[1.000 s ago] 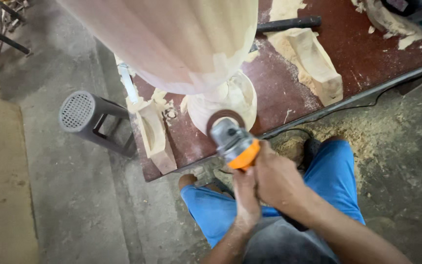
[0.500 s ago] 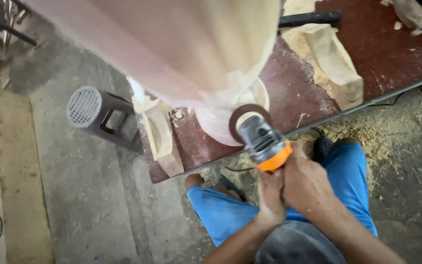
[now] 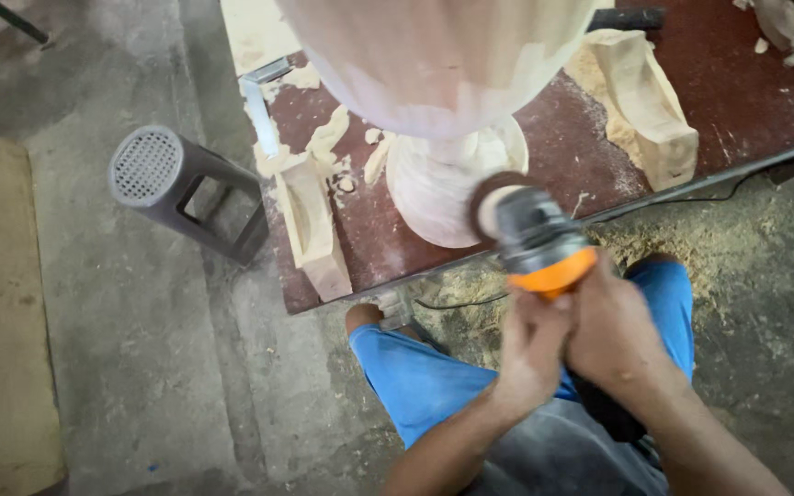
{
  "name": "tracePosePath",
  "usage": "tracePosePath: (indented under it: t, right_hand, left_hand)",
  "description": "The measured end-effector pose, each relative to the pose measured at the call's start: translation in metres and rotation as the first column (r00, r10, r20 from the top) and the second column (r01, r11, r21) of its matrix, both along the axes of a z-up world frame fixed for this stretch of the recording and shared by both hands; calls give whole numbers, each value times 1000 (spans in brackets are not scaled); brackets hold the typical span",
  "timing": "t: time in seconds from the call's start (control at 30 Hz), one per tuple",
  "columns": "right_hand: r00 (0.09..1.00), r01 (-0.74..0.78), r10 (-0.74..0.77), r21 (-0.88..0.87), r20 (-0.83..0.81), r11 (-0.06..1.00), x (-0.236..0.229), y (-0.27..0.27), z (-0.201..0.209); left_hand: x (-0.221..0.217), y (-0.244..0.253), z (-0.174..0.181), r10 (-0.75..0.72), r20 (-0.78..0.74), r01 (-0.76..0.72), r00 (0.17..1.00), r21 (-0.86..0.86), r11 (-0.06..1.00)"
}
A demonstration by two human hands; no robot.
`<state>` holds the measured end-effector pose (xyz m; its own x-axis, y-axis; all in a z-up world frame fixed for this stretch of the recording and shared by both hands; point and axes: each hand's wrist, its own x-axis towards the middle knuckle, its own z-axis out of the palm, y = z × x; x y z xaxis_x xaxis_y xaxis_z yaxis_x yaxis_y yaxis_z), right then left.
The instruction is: The person uses an angle grinder with a sanding disc to smooth the surface of a large wooden object. They hold the tool with both hands and move it along the curved base of the object, generating wood dust.
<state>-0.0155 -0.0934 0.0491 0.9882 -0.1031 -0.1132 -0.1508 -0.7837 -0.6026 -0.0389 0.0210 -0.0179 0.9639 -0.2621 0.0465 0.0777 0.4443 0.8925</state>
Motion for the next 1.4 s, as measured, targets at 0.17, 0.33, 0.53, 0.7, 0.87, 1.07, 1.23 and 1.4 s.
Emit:
tracePosePath:
  t: [0.17,0.33,0.53,0.7,0.87,1.07,1.23,1.4]
  right_hand:
    - [978,-200,202,46,-40,979,17,48,18]
    - [963,-271,270,-42,-23,962,34,63,43]
    - [956,-258,249,-47,-153,965,46,28,53]
    - [949,-247,222,-91,-224,965,56,0,48]
    - [977,-212,204,-149,-66,966,58,-10,50]
    - [995,86,-86,2,-47,996,45,-6,61]
    - [970,70,-83,65,230,995,7,13,28]
    - [967,-238,201,-277,-154,931,8,52,-7]
  left_hand:
    - [4,42,-5,173,-297,-201,939,-65,977]
    - [17,51,13,196,-368,-284,909,-201,938]
    - [27,20,32,63,-247,-103,967,-152,983]
    - [37,-6,33,94,-214,-106,972,-47,993]
    - [42,-22,31,101,-102,-99,990,22,995]
    - [54,-28,34,23,34,-27,999,95,995]
    - [29,-3,21,-29,142,51,989,-152,987]
    - [10,40,-7,201,-219,-151,955,226,962]
